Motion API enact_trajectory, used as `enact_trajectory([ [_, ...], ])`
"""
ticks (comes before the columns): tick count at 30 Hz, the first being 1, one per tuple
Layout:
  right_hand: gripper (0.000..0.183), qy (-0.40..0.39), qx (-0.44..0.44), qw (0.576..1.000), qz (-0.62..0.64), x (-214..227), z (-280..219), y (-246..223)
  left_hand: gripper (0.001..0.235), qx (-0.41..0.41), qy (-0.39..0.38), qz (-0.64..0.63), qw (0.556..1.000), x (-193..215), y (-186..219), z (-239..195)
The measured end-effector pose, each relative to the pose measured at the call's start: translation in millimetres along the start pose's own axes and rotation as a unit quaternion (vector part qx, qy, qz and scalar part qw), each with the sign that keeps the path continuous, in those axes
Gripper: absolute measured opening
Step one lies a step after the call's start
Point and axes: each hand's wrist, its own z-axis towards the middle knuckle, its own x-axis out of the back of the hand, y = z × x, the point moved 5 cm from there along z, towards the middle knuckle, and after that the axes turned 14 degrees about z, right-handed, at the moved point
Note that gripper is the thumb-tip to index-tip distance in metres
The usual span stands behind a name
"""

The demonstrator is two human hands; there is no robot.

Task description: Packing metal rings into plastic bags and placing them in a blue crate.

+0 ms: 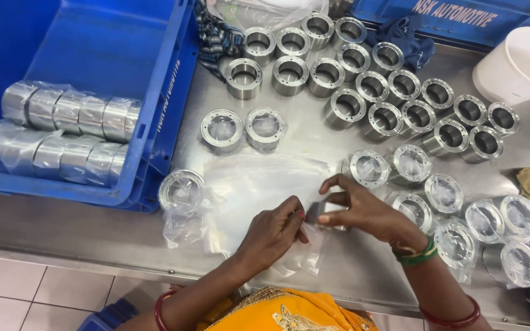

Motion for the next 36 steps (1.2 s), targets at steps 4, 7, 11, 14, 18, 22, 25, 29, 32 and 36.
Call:
enact_trajectory([
  [4,0.066,0.033,0.005,0.997,-0.065,-10.8,5.8,0.4,0.019,-0.069,0.012,0.043,0.997,16.4,22.4,-6.4],
  [7,0.063,0.135,-0.055,0.982,-0.116,-11.1,-1.2,0.4,0.016,-0.201,0.127,0.122,0.964,31.0,47.2,-6.5],
  [11,0.067,0.137,0.092,0.973,-0.160,-15.9,-26.0,-8.2,0.017,-0.217,0.105,0.081,0.967,35.3,71.7,-5.8],
  [14,0.073,0.157,0.289,0.896,-0.297,-44.7,-52.5,-46.8,0.017,-0.229,0.068,0.013,0.971,36.6,97.9,-14.7],
  [18,0.045,0.172,0.421,0.862,-0.224,-50.4,-63.1,-27.6,0.024,-0.149,-0.098,-0.164,0.970,17.8,92.9,-13.1],
  [22,0.022,0.120,0.307,0.944,0.010,-40.8,-42.5,27.8,0.057,-0.323,0.078,0.166,0.928,46.1,81.1,-25.3],
  [25,0.014,0.096,0.209,0.935,0.269,-33.4,-31.0,69.9,0.080,-0.231,0.076,0.369,0.897,21.8,20.4,-9.1],
  [29,0.015,0.141,0.259,0.950,0.099,-36.8,-47.2,50.1,0.046,-0.132,0.069,0.266,0.952,-8.1,11.7,6.5],
  [32,0.033,0.234,0.278,0.918,-0.158,-41.6,-59.6,29.4,0.053,-0.138,0.138,0.279,0.940,-26.4,14.8,18.0],
  [36,0.040,0.259,0.291,0.873,-0.293,-47.5,-62.3,31.8,0.078,-0.070,0.088,0.210,0.971,-15.9,51.3,4.4],
])
